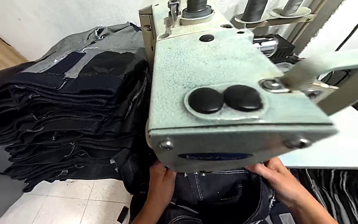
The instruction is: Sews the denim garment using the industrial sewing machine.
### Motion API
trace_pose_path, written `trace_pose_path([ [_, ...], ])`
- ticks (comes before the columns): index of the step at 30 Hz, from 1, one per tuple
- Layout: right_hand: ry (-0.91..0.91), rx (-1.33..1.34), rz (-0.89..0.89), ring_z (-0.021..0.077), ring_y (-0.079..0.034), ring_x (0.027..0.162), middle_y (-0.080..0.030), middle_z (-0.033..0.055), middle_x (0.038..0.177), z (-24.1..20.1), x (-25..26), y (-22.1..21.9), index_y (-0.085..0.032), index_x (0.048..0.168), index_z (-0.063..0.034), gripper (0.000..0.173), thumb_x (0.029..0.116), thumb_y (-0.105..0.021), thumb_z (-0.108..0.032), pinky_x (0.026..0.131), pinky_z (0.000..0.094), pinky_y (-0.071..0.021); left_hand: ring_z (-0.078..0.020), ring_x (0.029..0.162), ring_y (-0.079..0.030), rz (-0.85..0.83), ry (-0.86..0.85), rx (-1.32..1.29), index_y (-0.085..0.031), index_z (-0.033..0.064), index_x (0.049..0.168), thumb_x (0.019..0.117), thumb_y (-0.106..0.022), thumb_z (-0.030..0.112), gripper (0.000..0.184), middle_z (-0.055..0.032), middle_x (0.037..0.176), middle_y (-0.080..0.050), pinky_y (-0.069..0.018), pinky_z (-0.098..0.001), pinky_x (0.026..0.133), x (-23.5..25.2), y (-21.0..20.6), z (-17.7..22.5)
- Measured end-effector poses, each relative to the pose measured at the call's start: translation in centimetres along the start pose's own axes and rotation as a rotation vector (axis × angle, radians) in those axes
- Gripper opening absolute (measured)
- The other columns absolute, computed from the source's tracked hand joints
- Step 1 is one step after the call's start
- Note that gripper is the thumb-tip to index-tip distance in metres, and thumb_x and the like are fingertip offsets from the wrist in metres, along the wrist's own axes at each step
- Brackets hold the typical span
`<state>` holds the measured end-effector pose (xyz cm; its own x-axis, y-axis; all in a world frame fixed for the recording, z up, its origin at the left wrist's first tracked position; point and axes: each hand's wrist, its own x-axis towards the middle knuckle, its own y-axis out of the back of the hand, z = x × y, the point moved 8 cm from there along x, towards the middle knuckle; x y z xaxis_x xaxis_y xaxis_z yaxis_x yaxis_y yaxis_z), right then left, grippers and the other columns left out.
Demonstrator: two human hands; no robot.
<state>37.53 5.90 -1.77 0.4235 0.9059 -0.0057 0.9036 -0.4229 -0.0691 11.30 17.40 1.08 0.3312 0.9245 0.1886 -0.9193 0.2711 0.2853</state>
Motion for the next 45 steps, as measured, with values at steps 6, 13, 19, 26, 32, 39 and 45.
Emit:
trace_pose_path([
  [6, -0.010, 0.006, -0.017, -0.0040, -0.069, 0.078, -0.074, -0.0142, 0.085, 0.5, -0.4, 0.4, -0.071, 0.094, -0.0297, 0.017, 0.0798, -0.075, -0.022, 0.070, 0.0167, -0.0584, 0.0065, 0.091, -0.066, -0.043, -0.008, 0.000, -0.069, -0.0046, 0.104, 0.0932, -0.060, 0.013, 0.023, -0.0004, 0.093, -0.073, -0.0539, -0.0162, 0.086, -0.2, 0.0, -0.1],
  [13, 0.011, -0.035, -0.153, -0.0041, -0.069, 0.092, -0.074, -0.0165, 0.100, -0.9, -2.0, 0.0, -0.068, 0.110, -0.0302, 0.025, 0.0859, -0.075, -0.031, 0.081, 0.0159, -0.0576, 0.0096, 0.094, -0.063, -0.156, -0.037, 0.028, -0.066, -0.0042, 0.116, 0.0988, -0.060, 0.018, 0.028, -0.0015, 0.101, -0.072, -0.0523, -0.0143, 0.088, -1.0, 1.4, 0.0],
  [19, 0.253, -0.521, 0.097, 0.0046, -0.064, 0.111, -0.066, -0.0001, 0.120, -3.6, -3.7, 1.6, -0.050, 0.136, -0.0072, 0.080, 0.0817, -0.075, -0.061, 0.091, 0.0260, -0.0569, -0.0048, 0.050, -0.058, -0.083, 0.026, 0.228, -0.065, -0.0026, 0.095, 0.1083, -0.042, 0.029, 0.042, 0.0008, 0.063, -0.058, -0.0539, -0.0252, 0.048, -0.7, 4.6, -0.4],
  [26, 0.165, -0.668, 0.211, 0.0251, -0.062, 0.087, -0.059, 0.0246, 0.103, -4.4, -9.9, -1.8, -0.048, 0.120, 0.0124, 0.076, 0.0796, -0.085, -0.041, 0.076, 0.0394, -0.0541, -0.0031, 0.050, -0.058, -0.134, -0.110, 0.350, -0.061, -0.0070, 0.094, 0.1087, -0.044, 0.021, 0.036, -0.0026, 0.061, -0.059, -0.0539, -0.0223, 0.051, -3.3, 7.3, 3.1],
  [32, -0.052, -0.526, 0.266, 0.0312, -0.066, 0.102, -0.060, 0.0285, 0.121, 1.8, -10.5, -1.1, -0.056, 0.124, 0.0095, 0.058, 0.0829, -0.076, -0.025, 0.082, 0.0451, -0.0576, -0.0193, 0.071, -0.067, -0.162, -0.271, 0.598, -0.070, -0.0055, 0.099, 0.0996, -0.061, 0.015, 0.023, -0.0155, 0.085, -0.069, -0.0581, -0.0336, 0.066, -5.3, 5.0, 6.5],
  [39, -0.404, 0.465, 0.474, 0.0118, -0.073, 0.087, -0.074, 0.0060, 0.097, 8.7, -8.0, -4.2, -0.057, 0.125, -0.0020, 0.026, 0.1082, -0.046, -0.019, 0.079, 0.0321, -0.0621, -0.0338, 0.074, -0.073, -0.073, -0.413, 0.969, -0.072, -0.0025, 0.093, 0.0880, -0.057, 0.070, 0.074, -0.0179, 0.085, -0.071, -0.0587, -0.0481, 0.057, -3.5, -0.7, 5.3],
  [45, -0.211, 0.269, 0.381, -0.0024, -0.065, 0.064, -0.070, -0.0100, 0.074, 2.9, -3.7, 4.7, -0.065, 0.097, -0.0197, 0.032, 0.1054, -0.034, -0.014, 0.056, 0.0182, -0.0566, -0.0133, 0.055, -0.060, -0.371, 0.249, 0.124, -0.046, -0.0025, 0.129, 0.0981, -0.061, 0.041, 0.056, -0.0073, 0.086, -0.062, -0.0559, -0.0332, 0.051, -4.1, -1.1, -0.5],
])
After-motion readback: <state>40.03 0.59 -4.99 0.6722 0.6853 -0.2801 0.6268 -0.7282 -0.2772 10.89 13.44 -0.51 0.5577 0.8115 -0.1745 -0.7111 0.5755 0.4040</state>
